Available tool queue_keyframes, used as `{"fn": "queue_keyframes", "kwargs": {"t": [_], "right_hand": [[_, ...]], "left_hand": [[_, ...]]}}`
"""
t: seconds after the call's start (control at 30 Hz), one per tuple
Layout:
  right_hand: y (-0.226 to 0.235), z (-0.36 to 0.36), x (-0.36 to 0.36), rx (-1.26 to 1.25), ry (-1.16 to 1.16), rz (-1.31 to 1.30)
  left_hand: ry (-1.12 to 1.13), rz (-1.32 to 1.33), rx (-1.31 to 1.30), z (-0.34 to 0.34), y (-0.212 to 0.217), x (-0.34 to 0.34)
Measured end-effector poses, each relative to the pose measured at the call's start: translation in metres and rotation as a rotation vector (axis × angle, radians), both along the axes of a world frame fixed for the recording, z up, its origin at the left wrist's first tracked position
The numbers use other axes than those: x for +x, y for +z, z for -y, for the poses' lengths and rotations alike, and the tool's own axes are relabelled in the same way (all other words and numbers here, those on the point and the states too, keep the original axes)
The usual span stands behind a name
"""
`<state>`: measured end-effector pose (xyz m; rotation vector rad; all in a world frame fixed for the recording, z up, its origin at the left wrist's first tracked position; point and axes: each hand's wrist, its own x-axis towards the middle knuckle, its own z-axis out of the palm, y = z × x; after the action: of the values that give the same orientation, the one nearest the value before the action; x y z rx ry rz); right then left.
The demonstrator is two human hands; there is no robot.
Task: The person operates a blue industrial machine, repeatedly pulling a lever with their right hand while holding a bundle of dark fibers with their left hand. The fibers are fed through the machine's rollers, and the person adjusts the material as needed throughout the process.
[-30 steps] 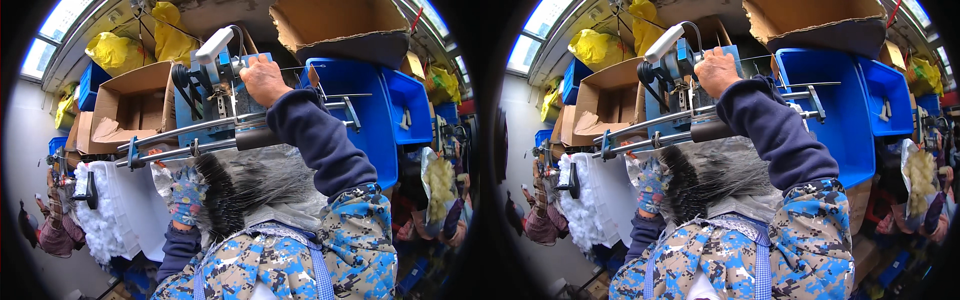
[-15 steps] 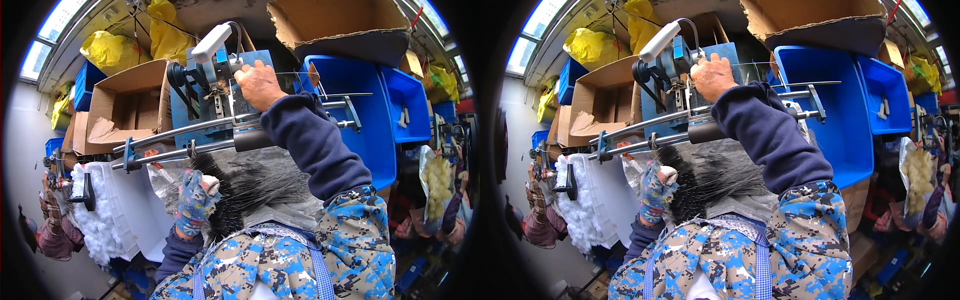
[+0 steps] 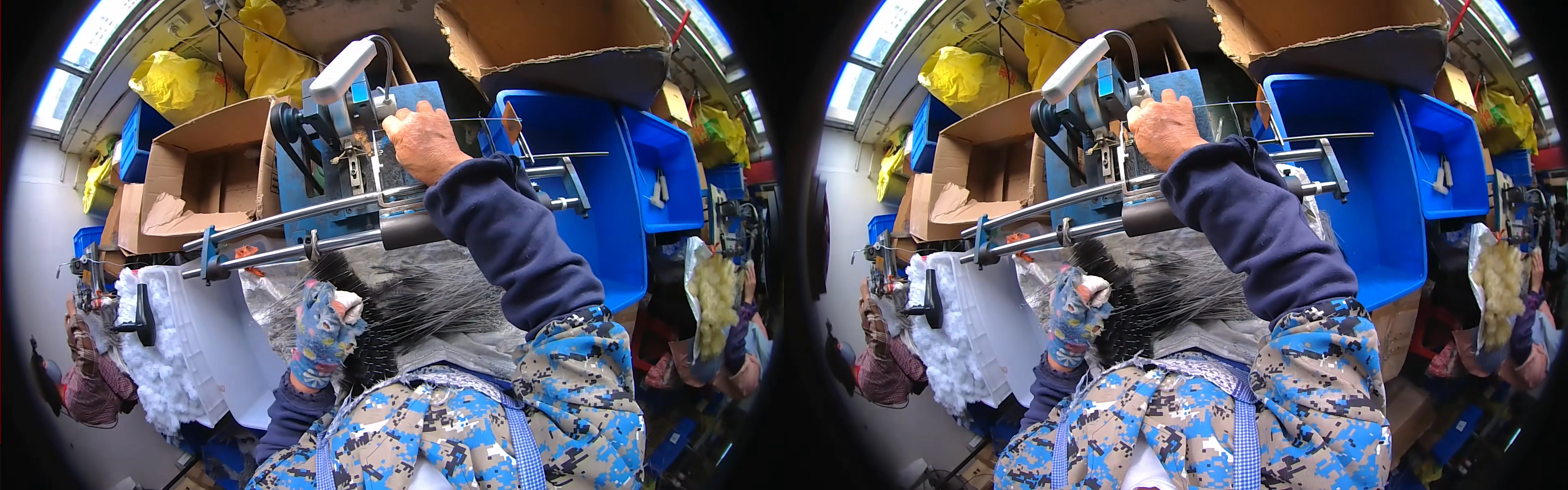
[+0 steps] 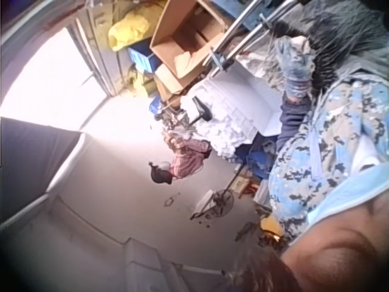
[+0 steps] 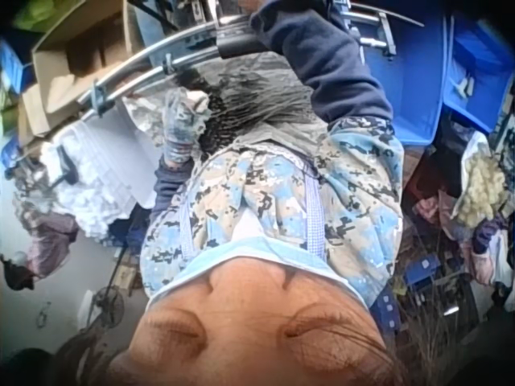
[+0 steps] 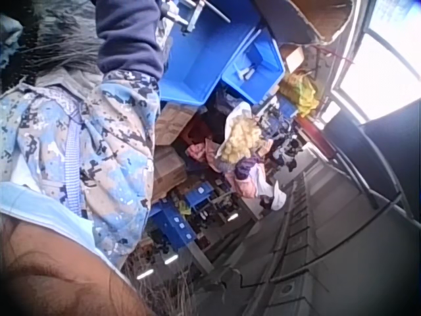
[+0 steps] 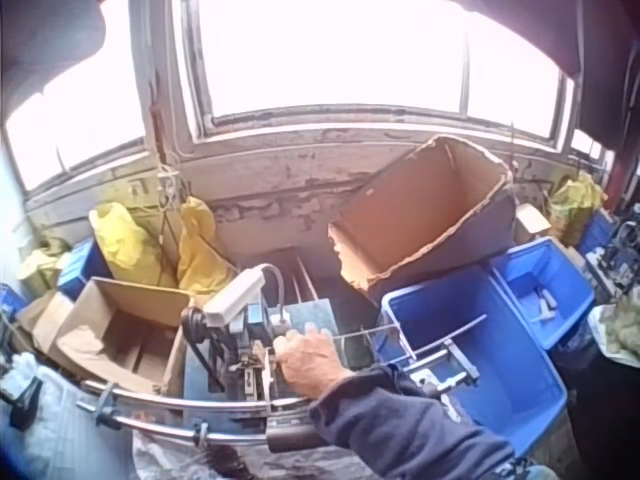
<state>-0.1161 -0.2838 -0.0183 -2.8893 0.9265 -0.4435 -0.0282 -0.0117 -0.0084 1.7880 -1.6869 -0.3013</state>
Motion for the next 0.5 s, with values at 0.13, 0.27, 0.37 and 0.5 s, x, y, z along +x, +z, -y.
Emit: {"fn": "queue_keyframes", "kwargs": {"t": [0.13,0.27,0.37,0.5], "right_hand": [[-0.0004,0.0001,0.0010,0.028,-0.018,-0.005],[0.0005,0.0002,0.0003,0.026,-0.017,-0.003],[0.0023,-0.0011,0.0021,0.029,-0.028,-0.019],[0.0012,0.0001,0.0005,0.034,-0.009,0.020]], "left_hand": [[-0.032,0.026,-0.031,0.0040,0.0024,-0.0010],[-0.039,0.047,-0.092,0.0041,-0.0025,-0.0010],[-0.035,0.030,-0.097,0.0028,-0.0062,-0.0014],[-0.063,0.018,-0.088,0.0053,-0.0007,-0.0041]]}}
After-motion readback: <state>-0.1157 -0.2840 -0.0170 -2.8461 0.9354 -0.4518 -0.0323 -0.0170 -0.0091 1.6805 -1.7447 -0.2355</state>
